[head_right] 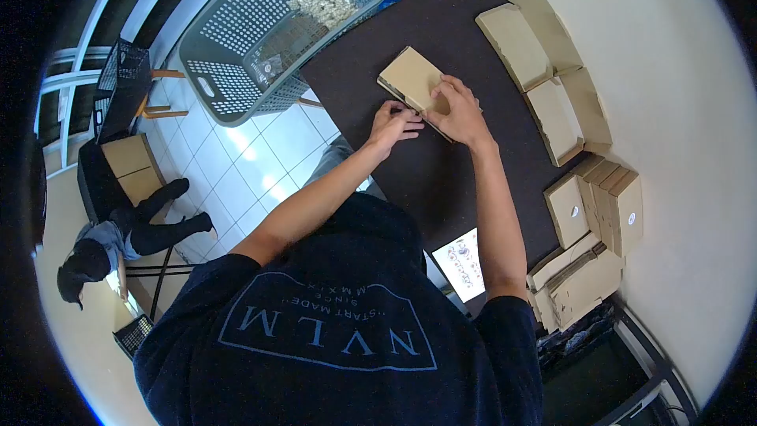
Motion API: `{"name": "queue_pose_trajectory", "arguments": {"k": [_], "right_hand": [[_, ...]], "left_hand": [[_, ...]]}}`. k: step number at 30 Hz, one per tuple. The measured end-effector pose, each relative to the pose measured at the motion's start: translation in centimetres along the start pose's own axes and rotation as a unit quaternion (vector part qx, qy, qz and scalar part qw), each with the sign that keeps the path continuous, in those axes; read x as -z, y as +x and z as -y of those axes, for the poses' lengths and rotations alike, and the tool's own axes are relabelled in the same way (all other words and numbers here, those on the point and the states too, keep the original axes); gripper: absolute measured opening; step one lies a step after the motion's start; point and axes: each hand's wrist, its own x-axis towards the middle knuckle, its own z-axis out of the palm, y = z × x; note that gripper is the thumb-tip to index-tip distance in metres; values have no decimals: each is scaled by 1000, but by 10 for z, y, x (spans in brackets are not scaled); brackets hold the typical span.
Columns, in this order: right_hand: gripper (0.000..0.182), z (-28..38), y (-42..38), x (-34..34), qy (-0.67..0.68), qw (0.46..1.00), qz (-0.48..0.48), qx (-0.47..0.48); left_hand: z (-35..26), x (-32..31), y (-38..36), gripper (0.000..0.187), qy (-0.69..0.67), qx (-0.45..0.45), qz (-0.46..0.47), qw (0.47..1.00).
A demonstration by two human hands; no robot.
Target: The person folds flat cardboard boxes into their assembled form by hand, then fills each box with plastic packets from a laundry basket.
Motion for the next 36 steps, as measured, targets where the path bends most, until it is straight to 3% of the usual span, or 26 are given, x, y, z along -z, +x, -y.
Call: {"name": "queue_pose_trajectory", "arguments": {"k": [6, 15, 24, 36], "right_hand": [[40, 2, 1, 2, 6, 1000, 3, -3], [37, 6, -2, -1, -38, 999, -20, 9], [41, 13, -6, -11, -83, 996, -23, -9], [44, 17, -6, -29, -146, 987, -70, -2]], "left_hand": [[4, 0, 6, 28, 44, -48, -28, 998], [-1, -11, 9, 29, 105, -66, -65, 990], [4, -5, 8, 23, 36, -63, -18, 997], [1, -6, 9, 25, 45, -55, -31, 997]]}}
